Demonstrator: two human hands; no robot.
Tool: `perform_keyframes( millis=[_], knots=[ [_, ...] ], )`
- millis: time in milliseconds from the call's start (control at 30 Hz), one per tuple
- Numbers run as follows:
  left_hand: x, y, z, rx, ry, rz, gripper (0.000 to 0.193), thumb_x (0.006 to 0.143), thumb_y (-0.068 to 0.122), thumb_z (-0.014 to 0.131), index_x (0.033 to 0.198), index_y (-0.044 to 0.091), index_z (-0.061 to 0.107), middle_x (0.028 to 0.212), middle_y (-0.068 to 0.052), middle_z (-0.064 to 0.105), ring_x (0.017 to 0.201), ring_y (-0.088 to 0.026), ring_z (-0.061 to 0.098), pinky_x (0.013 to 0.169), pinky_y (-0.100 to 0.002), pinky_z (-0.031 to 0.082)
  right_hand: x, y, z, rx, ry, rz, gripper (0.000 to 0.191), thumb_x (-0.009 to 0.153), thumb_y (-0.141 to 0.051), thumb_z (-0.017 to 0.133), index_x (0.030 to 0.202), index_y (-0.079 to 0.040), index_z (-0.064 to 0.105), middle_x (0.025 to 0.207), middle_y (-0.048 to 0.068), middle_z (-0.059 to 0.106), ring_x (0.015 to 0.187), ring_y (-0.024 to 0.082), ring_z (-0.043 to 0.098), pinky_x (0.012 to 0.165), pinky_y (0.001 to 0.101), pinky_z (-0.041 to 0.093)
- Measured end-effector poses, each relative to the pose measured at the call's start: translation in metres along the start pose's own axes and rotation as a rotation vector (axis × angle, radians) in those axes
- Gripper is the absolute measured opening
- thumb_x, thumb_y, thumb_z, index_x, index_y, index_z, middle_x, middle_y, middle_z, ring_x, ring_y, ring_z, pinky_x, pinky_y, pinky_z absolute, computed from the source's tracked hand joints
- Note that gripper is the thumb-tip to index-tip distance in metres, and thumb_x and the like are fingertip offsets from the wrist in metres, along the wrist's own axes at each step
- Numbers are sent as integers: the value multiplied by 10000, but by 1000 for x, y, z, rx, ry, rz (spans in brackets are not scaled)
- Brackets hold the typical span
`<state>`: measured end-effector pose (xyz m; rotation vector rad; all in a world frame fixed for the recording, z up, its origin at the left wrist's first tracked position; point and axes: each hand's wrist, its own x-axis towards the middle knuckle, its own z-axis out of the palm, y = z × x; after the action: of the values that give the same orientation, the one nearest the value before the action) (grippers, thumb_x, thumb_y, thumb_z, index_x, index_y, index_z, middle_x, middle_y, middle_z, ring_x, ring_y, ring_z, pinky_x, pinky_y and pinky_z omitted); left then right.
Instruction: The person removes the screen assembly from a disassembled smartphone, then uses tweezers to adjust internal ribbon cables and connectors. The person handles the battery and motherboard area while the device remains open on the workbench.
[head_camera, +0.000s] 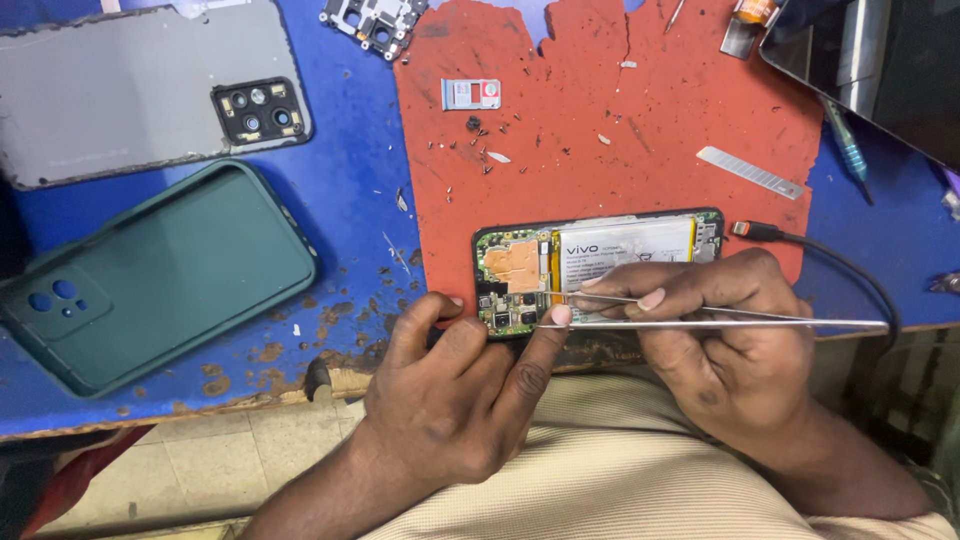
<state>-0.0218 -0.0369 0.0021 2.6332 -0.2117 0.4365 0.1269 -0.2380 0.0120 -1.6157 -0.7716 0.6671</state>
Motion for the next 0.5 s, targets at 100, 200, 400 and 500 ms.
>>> perform_keyframes(
  millis=[100, 200, 400, 500],
  knots=[
    [0, 0, -1, -4, 2, -2, 459, 919, 72, 662, 1367, -28, 665, 698, 43, 364, 747, -154, 453, 910, -444, 472, -1, 0, 1, -66, 2, -29, 171, 1058, -40, 581, 1156, -23, 442, 1204, 246, 727, 1067, 221, 761, 902, 284, 647],
    [0, 0, 0, -8, 4, -5, 456, 922, 76, 666, 1366, -29, 666, 703, 43, 371, 753, -154, 458, 909, -444, 470, -2, 1, 2, -102, 22, -16, 174, 1055, -48, 598, 1142, -17, 451, 1176, 240, 739, 1043, 218, 770, 878, 280, 653],
    [0, 0, 0, -4, 10, 3, 455, 915, 77, 667, 1358, -28, 671, 700, 43, 374, 751, -156, 456, 904, -445, 468, -1, 2, 2, -89, 14, -47, 188, 1057, -77, 602, 1144, -12, 449, 1172, 232, 738, 1061, 228, 771, 886, 287, 661],
    [0, -1, 0, -4, 9, -1, 450, 920, 82, 669, 1357, -25, 673, 697, 44, 373, 752, -156, 455, 902, -444, 465, 0, 1, 1, -94, 5, -50, 185, 1065, -80, 596, 1149, -15, 445, 1175, 236, 739, 1060, 236, 770, 887, 289, 658]
  ],
)
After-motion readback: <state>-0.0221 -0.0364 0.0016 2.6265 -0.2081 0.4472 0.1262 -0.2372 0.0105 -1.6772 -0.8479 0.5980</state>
